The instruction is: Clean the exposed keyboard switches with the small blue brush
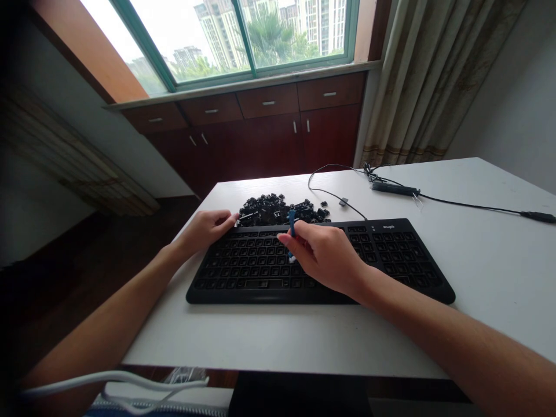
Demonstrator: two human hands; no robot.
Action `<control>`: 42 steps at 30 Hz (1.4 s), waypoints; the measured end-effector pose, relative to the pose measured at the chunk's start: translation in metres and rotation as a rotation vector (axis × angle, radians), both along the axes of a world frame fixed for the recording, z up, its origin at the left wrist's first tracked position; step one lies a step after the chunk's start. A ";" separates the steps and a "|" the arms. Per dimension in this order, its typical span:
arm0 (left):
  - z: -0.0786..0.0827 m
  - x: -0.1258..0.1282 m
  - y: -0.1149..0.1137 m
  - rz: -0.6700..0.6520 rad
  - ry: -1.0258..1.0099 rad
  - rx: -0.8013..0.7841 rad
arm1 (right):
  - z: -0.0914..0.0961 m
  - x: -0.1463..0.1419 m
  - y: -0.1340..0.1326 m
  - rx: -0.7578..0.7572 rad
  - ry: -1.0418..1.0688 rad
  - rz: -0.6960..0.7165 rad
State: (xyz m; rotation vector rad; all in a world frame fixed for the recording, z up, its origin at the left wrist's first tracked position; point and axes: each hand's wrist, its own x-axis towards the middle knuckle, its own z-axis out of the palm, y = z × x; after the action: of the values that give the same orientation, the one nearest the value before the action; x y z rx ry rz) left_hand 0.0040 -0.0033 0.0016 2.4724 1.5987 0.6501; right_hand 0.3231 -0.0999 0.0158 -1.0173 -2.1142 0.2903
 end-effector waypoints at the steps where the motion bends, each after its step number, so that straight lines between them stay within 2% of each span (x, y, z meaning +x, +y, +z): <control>1: 0.000 0.000 0.000 0.001 0.000 0.000 | 0.000 0.000 0.000 0.018 -0.036 0.005; 4: 0.000 0.000 0.000 0.003 0.008 0.003 | 0.002 -0.001 -0.003 0.179 -0.101 0.054; 6: 0.001 0.001 0.000 0.005 0.009 0.004 | 0.003 -0.001 -0.004 0.229 -0.063 0.094; 10: 0.001 0.001 -0.001 0.010 -0.002 -0.001 | 0.001 -0.001 -0.003 0.150 -0.015 0.054; 13: 0.001 0.001 0.000 0.011 0.000 -0.003 | 0.000 0.001 0.000 0.193 -0.099 0.040; 15: 0.001 0.001 0.000 0.008 0.001 -0.003 | 0.000 0.001 0.001 0.215 -0.070 0.047; 19: 0.001 0.001 -0.001 0.001 -0.007 0.003 | 0.001 -0.001 -0.001 0.069 0.000 0.052; 22: 0.001 0.001 -0.001 0.002 -0.011 0.010 | 0.000 0.000 -0.002 0.152 -0.062 0.099; 24: 0.001 0.001 -0.001 0.002 -0.009 0.011 | 0.000 -0.001 -0.002 0.169 -0.022 0.118; 28: 0.001 0.001 0.000 0.001 -0.004 0.004 | 0.000 -0.003 -0.002 -0.010 0.016 0.138; 31: 0.001 0.001 0.000 -0.002 -0.003 0.009 | -0.001 -0.003 -0.001 0.082 -0.087 0.102; 34: 0.001 0.001 0.000 -0.005 -0.008 0.007 | 0.000 -0.001 -0.001 0.159 -0.029 0.109; 37: 0.001 0.001 0.000 -0.005 -0.010 0.000 | 0.001 0.000 -0.001 0.017 0.091 0.196; 39: 0.001 0.001 0.000 -0.003 -0.009 0.000 | 0.001 0.000 -0.001 -0.083 0.074 0.232; 42: 0.001 0.001 0.000 -0.005 -0.008 0.002 | 0.000 -0.001 0.000 -0.013 -0.024 0.159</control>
State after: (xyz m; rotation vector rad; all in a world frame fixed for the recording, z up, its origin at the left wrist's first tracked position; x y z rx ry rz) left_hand 0.0046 -0.0034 0.0025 2.4717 1.5898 0.6601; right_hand 0.3222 -0.0999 0.0153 -0.8652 -2.2219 0.3720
